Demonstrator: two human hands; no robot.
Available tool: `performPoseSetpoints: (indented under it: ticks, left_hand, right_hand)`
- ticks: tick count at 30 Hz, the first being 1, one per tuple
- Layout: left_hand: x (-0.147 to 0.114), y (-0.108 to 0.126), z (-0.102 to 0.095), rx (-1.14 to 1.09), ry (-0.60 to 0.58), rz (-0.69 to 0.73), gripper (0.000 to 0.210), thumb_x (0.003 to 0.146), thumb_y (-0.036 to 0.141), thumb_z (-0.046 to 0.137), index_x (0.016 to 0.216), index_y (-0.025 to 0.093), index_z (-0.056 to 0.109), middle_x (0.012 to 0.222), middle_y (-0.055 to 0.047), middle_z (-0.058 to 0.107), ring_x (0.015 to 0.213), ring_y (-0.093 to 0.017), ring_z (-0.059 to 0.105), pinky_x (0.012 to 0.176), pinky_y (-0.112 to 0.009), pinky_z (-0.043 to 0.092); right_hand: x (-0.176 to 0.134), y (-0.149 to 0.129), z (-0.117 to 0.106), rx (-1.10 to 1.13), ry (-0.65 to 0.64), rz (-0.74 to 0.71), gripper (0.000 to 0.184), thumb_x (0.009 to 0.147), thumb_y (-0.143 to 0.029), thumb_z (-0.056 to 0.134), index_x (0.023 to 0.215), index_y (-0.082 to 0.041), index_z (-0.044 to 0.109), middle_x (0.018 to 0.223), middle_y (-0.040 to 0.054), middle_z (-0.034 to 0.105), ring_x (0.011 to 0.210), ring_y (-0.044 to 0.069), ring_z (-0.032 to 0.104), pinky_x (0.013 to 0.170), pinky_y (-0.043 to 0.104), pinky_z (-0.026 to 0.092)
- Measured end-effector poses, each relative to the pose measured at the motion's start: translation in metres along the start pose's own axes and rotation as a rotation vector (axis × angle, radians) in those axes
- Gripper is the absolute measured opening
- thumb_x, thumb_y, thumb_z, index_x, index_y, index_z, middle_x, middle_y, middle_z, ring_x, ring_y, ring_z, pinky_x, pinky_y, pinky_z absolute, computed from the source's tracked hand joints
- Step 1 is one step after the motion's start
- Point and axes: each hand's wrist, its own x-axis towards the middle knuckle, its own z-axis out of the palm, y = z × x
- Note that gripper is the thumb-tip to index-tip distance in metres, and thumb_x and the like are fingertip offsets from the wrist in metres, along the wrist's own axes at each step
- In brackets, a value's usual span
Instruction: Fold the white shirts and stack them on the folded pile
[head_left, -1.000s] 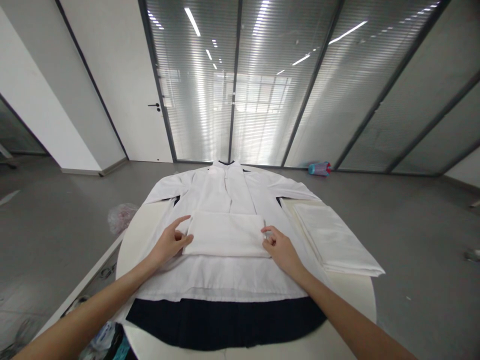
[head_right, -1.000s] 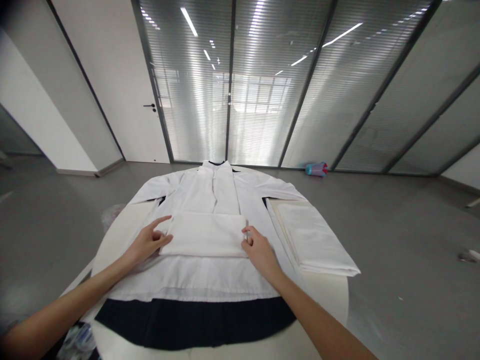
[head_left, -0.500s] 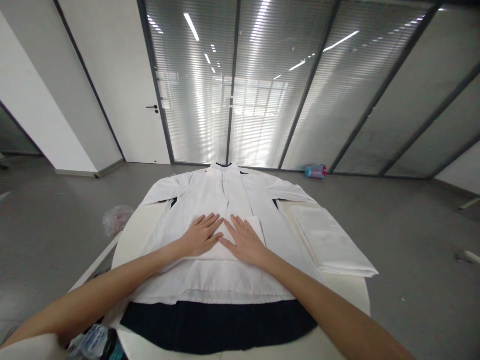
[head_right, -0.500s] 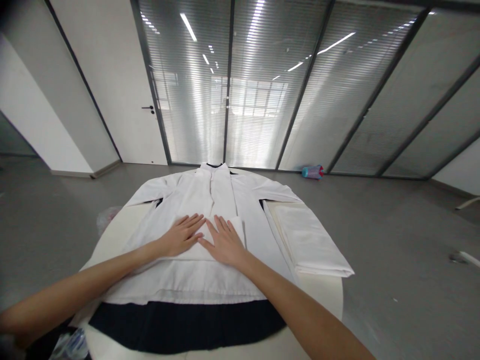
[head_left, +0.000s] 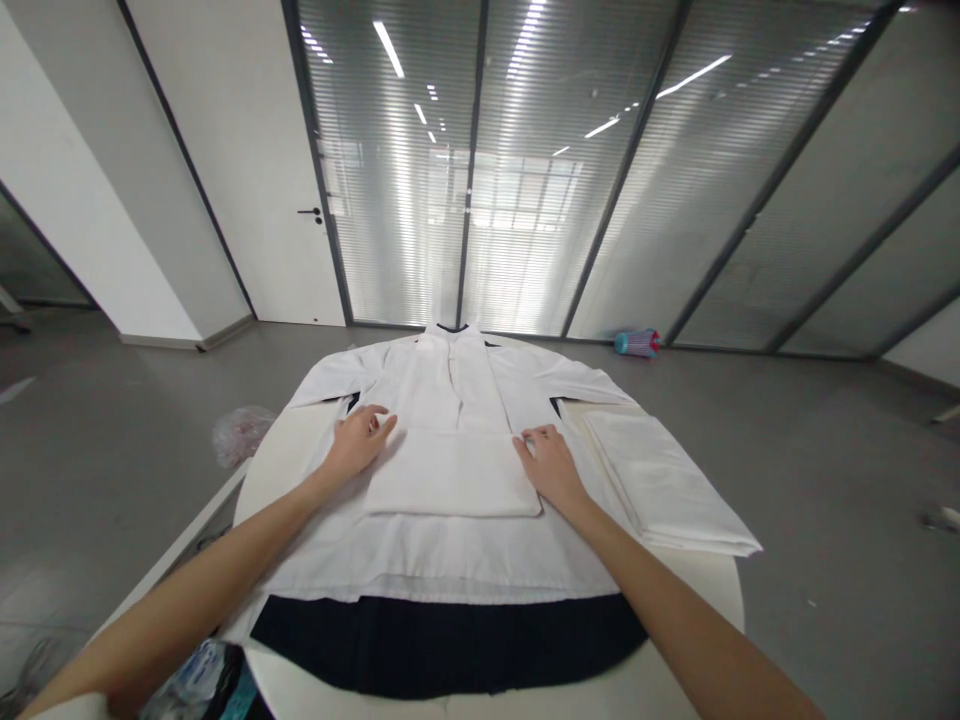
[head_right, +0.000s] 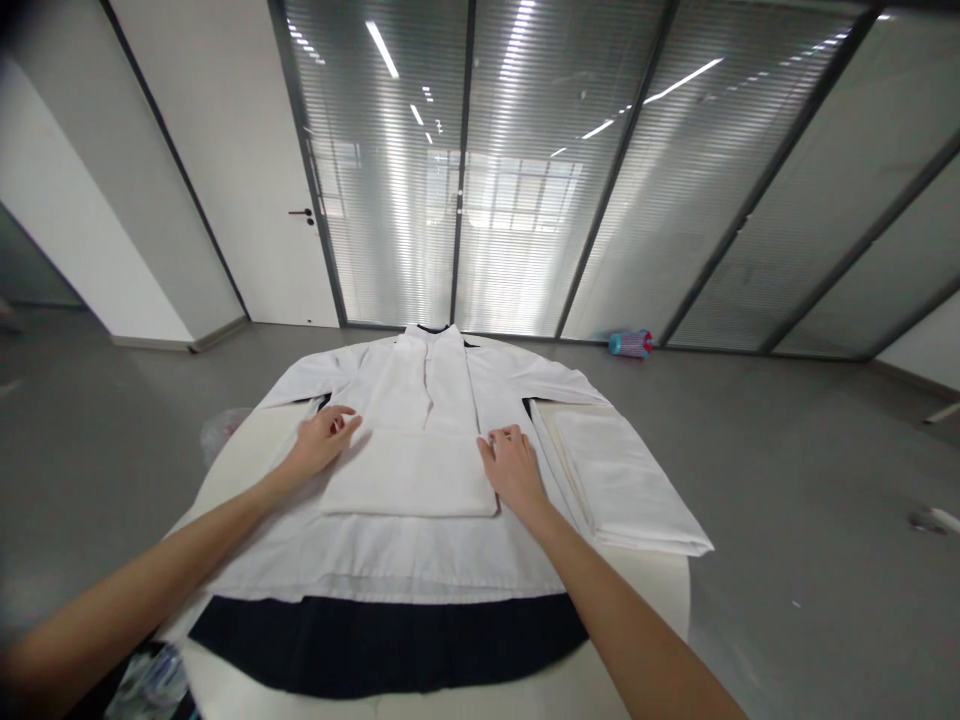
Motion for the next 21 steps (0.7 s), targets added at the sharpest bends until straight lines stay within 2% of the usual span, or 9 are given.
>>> performPoseSetpoints:
  ticks: [3, 6, 9, 14, 17, 21]
  left_hand:
    - [0.006, -0.004, -0.013, -0.209, -0.187, -0.102, 0.048, 0.086, 0.056, 0.051, 0.099, 0.013, 0.069, 0.054, 0.0, 0.057, 0.052, -0.017, 0.053, 0.055, -0.03, 0.041]
    - [0.006, -0.005, -0.017, -0.395, -0.255, -0.104, 0.05, 0.072, 0.051, 0.067, 0.106, 0.014, 0.066, 0.056, 0.004, 0.054, 0.047, -0.012, 0.048, 0.048, -0.024, 0.034]
    - [0.003, -0.005, -0.01, -0.464, -0.197, -0.075, 0.049, 0.067, 0.045, 0.069, 0.107, 0.016, 0.063, 0.065, 0.004, 0.056, 0.05, -0.011, 0.05, 0.049, -0.023, 0.036]
    - [-0.001, -0.006, 0.001, -0.407, -0.102, 0.025, 0.037, 0.074, 0.042, 0.061, 0.103, 0.018, 0.063, 0.068, 0.004, 0.054, 0.053, -0.01, 0.047, 0.052, -0.022, 0.038]
    - [-0.001, -0.004, 0.002, -0.383, -0.087, 0.053, 0.035, 0.077, 0.044, 0.059, 0.099, 0.017, 0.064, 0.07, 0.002, 0.055, 0.054, -0.01, 0.048, 0.052, -0.022, 0.038]
    - [0.002, 0.0, 0.003, -0.378, 0.03, 0.068, 0.035, 0.08, 0.045, 0.056, 0.1, 0.017, 0.065, 0.077, 0.001, 0.057, 0.056, -0.01, 0.049, 0.055, -0.023, 0.041]
  right_hand:
    - [0.001, 0.0, -0.003, -0.056, -0.029, 0.078, 0.035, 0.098, -0.042, 0.047, 0.098, -0.015, 0.069, 0.106, 0.014, 0.062, 0.102, 0.027, 0.059, 0.092, 0.037, 0.042]
    - [0.001, -0.008, -0.006, -0.103, -0.067, 0.11, 0.029, 0.1, -0.039, 0.046, 0.099, -0.017, 0.065, 0.102, 0.0103, 0.065, 0.099, 0.025, 0.059, 0.084, 0.034, 0.041]
    - [0.0, -0.016, -0.008, -0.146, -0.086, 0.117, 0.027, 0.103, -0.037, 0.042, 0.102, -0.018, 0.061, 0.1, 0.0086, 0.068, 0.098, 0.024, 0.06, 0.079, 0.033, 0.039]
    - [0.0, -0.021, -0.008, -0.216, -0.083, 0.115, 0.024, 0.102, -0.036, 0.045, 0.1, -0.018, 0.061, 0.102, 0.0092, 0.068, 0.1, 0.026, 0.06, 0.078, 0.034, 0.037]
    - [0.003, -0.018, -0.008, -0.15, -0.09, 0.137, 0.025, 0.103, -0.037, 0.043, 0.099, -0.019, 0.06, 0.1, 0.0077, 0.069, 0.097, 0.024, 0.061, 0.076, 0.032, 0.037]
    - [0.008, -0.016, -0.009, -0.066, -0.1, 0.189, 0.027, 0.104, -0.039, 0.038, 0.103, -0.021, 0.057, 0.096, 0.0058, 0.07, 0.088, 0.02, 0.064, 0.07, 0.029, 0.037]
